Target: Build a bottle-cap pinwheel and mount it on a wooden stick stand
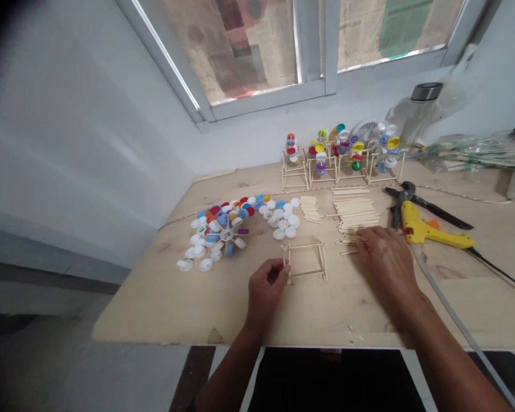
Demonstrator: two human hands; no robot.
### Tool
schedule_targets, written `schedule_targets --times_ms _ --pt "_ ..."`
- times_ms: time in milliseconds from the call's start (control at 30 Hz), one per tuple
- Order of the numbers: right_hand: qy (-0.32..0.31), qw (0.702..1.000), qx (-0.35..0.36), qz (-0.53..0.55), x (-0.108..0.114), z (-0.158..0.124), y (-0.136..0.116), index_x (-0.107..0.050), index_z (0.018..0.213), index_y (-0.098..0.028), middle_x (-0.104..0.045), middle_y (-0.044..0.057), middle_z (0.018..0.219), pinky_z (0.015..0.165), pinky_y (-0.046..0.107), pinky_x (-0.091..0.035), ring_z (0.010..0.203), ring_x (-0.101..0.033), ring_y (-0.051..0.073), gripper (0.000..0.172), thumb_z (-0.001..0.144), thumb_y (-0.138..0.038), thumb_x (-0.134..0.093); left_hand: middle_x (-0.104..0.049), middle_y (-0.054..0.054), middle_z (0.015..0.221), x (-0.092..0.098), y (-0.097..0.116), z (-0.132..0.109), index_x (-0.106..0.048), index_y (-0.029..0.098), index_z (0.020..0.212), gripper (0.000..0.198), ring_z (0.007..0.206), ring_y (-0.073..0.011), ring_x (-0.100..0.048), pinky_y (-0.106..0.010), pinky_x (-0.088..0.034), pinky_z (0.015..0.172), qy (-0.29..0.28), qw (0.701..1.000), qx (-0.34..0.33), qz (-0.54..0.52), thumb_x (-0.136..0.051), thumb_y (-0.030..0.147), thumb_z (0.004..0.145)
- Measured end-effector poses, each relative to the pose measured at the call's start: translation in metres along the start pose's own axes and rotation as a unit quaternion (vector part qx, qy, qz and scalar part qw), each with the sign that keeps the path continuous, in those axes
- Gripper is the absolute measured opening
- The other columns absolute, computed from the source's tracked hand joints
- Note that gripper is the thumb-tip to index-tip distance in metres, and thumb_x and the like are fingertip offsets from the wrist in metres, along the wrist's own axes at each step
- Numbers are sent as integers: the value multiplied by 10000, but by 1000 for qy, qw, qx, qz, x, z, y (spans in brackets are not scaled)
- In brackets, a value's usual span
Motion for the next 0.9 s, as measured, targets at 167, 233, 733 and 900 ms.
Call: schedule_targets --times_ms 167,233,733,900 --pt "-10 999 39 -1 -8 -10 -22 -701 923 -161 -723 120 943 754 390 -490 837 -646 265 295 900 -292 -438 -633 -24 691 0 0 0 -663 143 790 152 626 -134 -552 -236 -448 592 0 1000 0 1 -613 284 769" --pt "-22 999 38 32 -11 -15 -29 -702 924 -174 -724 110 969 770 380 -503 876 -656 257 309 904 -300 -420 -628 -20 683 0 1 0 -663 146 782 146 622 -134 -552 -236 -450 594 4 1000 -1 1 -616 284 766" --pt "-77 981 -36 172 -24 -41 -43 -687 891 -211 -729 66 930 746 375 -530 840 -676 226 264 867 -323 -450 -645 -28 705 -1 -1 -1 -662 141 808 138 642 -139 -575 -245 -465 615 -3 1000 -2 2 -607 265 780" --pt "-78 981 -2 175 -26 -43 -45 -676 845 -227 -713 53 899 743 365 -513 830 -657 216 225 842 -246 -451 -648 -31 708 -1 -1 -1 -661 146 796 140 653 -145 -581 -253 -471 626 -3 1000 -3 2 -608 274 781"
Point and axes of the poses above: each hand's wrist, its own z-axis towards the middle knuckle, its own x-axis out of the back of the hand, y = z × x, the point moved 5 cm from there along z, towards the middle knuckle
